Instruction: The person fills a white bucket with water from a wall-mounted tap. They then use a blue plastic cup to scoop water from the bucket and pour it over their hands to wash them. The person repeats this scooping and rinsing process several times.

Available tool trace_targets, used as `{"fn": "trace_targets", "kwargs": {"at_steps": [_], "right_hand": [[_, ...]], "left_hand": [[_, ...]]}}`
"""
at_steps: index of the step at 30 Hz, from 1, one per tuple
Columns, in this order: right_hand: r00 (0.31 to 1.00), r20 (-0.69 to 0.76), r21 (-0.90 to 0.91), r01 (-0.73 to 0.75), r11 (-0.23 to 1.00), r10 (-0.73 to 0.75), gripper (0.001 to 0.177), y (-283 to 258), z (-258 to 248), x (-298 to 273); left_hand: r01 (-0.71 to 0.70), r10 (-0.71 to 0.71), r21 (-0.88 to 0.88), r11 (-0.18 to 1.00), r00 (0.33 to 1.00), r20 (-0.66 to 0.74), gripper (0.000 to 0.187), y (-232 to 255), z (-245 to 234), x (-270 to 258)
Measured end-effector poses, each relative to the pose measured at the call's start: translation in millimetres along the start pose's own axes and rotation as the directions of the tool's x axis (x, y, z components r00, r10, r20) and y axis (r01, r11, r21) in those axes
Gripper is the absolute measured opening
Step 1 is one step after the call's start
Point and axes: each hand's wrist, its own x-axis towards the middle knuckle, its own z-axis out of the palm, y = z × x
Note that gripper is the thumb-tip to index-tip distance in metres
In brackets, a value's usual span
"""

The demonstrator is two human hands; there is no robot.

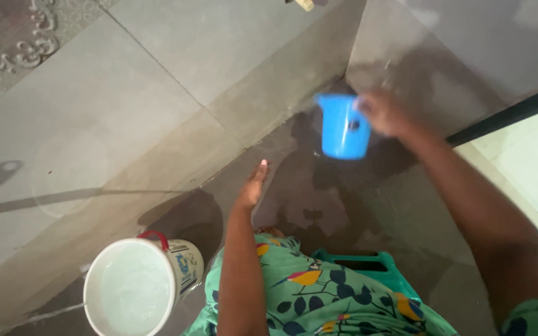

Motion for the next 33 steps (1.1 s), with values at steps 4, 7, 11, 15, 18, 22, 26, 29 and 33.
{"fn": "trace_targets", "kwargs": {"at_steps": [4, 7, 11, 15, 18, 22, 26, 29, 33], "right_hand": [[0.947, -0.138, 0.152, -0.271, 0.951, 0.291, 0.04, 9.5, -72.4, 32.4], [0.958, -0.28, -0.028, -0.078, 0.997, 0.067, 0.029, -18.4, -99.5, 25.4], [0.899, -0.256, -0.439, 0.218, 0.872, -0.354, 0.017, -64.6, -99.7, -16.2], [0.926, -0.199, -0.405, 0.22, 0.887, -0.32, 0.017, -65.7, -82.4, -42.3], [0.964, -0.083, -0.01, -0.253, 0.968, 0.251, 0.033, -33.5, -39.4, -61.7], [0.949, 0.035, 0.479, -0.292, 0.828, 0.314, 0.035, 34.4, 29.5, -55.0], [0.881, 0.282, 0.934, -0.342, 0.102, 0.379, 0.043, 70.8, 76.1, -33.8], [0.944, 0.22, 0.972, -0.19, -0.14, 0.245, 0.043, 65.8, 80.7, -11.2], [0.897, 0.269, 0.947, -0.181, -0.265, 0.35, 0.047, 27.2, 60.4, 27.5]], "left_hand": [[-0.009, 0.009, 0.003, 1.0, 1.0, 0.013, 0.081, 9.9, -2.3, -7.5], [0.04, -0.036, -0.105, 0.994, 0.999, 0.034, 0.082, 11.0, -5.1, -5.4], [0.014, -0.012, -0.117, 0.993, 1.0, 0.016, 0.085, 4.3, -6.2, -1.4], [0.028, -0.029, -0.053, 0.998, 0.999, -0.025, 0.084, -2.9, -4.2, -1.3], [-0.004, 0.002, -0.057, 0.998, 1.0, -0.027, 0.083, -7.1, -3.5, 5.8], [0.043, -0.048, -0.065, 0.997, 0.997, -0.065, 0.081, -12.5, -6.1, 4.7], [0.016, -0.022, -0.098, 0.995, 0.998, -0.059, 0.082, -17.4, -7.6, 5.4], [0.013, -0.023, -0.109, 0.994, 0.996, -0.084, 0.083, -19.4, -9.6, 4.9], [0.058, -0.067, -0.079, 0.995, 0.992, -0.109, 0.084, -16.3, -13.5, 0.8]]}}
